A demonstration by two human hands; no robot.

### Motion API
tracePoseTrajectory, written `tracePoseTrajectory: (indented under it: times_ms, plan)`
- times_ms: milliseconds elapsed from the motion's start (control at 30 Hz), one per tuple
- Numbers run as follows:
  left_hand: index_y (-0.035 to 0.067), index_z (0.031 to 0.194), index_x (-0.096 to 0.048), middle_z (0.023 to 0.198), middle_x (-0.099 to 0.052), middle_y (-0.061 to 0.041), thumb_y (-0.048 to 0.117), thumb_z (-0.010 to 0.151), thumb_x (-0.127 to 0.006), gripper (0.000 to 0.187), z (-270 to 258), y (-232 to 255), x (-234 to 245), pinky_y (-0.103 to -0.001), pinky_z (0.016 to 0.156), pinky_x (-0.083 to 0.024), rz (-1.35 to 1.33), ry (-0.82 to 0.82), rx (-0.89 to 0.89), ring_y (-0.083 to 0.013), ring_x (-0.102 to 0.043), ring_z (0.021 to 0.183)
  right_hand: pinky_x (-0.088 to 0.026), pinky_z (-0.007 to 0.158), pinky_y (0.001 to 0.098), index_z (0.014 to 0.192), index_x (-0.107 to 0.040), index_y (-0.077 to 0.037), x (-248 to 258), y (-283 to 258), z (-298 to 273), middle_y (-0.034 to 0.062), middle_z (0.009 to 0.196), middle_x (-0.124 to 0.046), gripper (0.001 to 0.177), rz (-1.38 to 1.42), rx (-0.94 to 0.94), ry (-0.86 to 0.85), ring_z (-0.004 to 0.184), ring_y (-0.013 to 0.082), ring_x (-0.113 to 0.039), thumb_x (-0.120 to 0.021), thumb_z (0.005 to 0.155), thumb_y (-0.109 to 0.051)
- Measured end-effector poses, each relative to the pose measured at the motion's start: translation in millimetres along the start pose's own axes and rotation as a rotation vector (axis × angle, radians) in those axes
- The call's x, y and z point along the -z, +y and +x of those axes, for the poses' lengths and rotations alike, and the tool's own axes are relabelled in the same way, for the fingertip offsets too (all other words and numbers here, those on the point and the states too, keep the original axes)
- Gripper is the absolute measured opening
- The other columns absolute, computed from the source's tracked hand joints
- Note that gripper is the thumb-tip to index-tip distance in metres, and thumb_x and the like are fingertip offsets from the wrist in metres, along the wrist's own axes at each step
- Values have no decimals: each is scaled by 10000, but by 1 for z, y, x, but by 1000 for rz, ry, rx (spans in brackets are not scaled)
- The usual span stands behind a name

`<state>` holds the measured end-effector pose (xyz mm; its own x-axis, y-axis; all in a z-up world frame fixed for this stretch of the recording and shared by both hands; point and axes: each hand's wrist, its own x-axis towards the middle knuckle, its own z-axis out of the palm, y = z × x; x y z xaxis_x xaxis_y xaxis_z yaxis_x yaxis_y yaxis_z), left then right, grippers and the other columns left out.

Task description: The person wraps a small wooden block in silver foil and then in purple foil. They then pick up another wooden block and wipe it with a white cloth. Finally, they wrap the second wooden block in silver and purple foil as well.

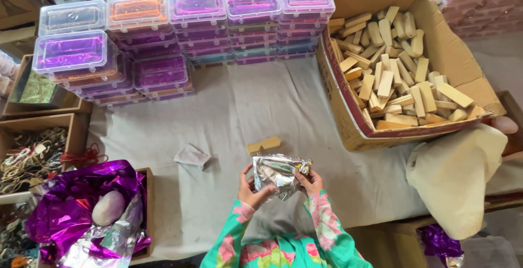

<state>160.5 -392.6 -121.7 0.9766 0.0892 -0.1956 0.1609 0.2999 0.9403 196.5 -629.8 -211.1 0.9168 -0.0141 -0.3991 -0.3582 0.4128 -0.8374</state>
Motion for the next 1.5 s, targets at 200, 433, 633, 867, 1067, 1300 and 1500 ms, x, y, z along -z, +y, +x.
tracePoseTrajectory:
  times_ms: [200,433,633,867,1067,1300,1500]
  plan:
    - [48,1510,-314,917,-723,-254,125,786,-913,943,9,-71,-3,-332,684,-552,157,-56,194,-260,-686,752,-491,597,265,1118,-720,-14,69,56,41,16,905,-739,341,-102,51,21,739,94,-651,-806,894,-256]
    - [90,1483,-303,1035,-773,-115,139,756,-880,930,8,-23,-27,-280,779,-620,86,-8,94,-179,-766,886,-423,564,245,1103,-757,-30,80,31,32,2,823,-649,426,-396,36,-33,664,72,-535,-849,834,-347]
    - [88,1475,-300,1104,-762,-103,94,757,-860,910,12,-8,-28,-302,814,-638,36,27,-1,-169,-759,961,-538,723,278,1124,-705,-2,46,-22,15,20,967,-759,451,-328,18,-248,836,99,-678,-895,763,-194]
    - [146,1512,-197,1094,-744,-140,83,765,-843,989,11,-13,-29,-323,793,-646,36,100,-47,-225,-772,917,-580,762,312,1162,-706,24,44,-26,31,56,1000,-759,339,-139,-20,-209,872,131,-707,-789,872,-131]
    - [144,1456,-294,1092,-719,-132,171,855,-819,799,11,-20,-26,-293,751,-597,191,196,-88,-173,-741,873,-572,767,310,1182,-705,26,48,-13,50,48,1012,-748,296,-105,9,-205,880,127,-691,-737,921,-111]
    - [78,1033,-718,1051,-733,56,2,909,-676,151,34,-20,-17,-187,707,-546,218,90,-376,-11,-667,824,-556,842,267,1267,-647,-2,27,-15,72,40,1082,-741,397,-174,237,-210,958,103,-684,-759,888,-42]
    - [169,1349,-683,1029,-732,77,81,863,-780,503,43,9,-9,-194,574,-418,352,194,-258,-11,-438,642,-552,754,232,1298,-577,-94,-35,-89,20,39,993,-748,493,-242,314,-104,854,74,-679,-768,848,-27]
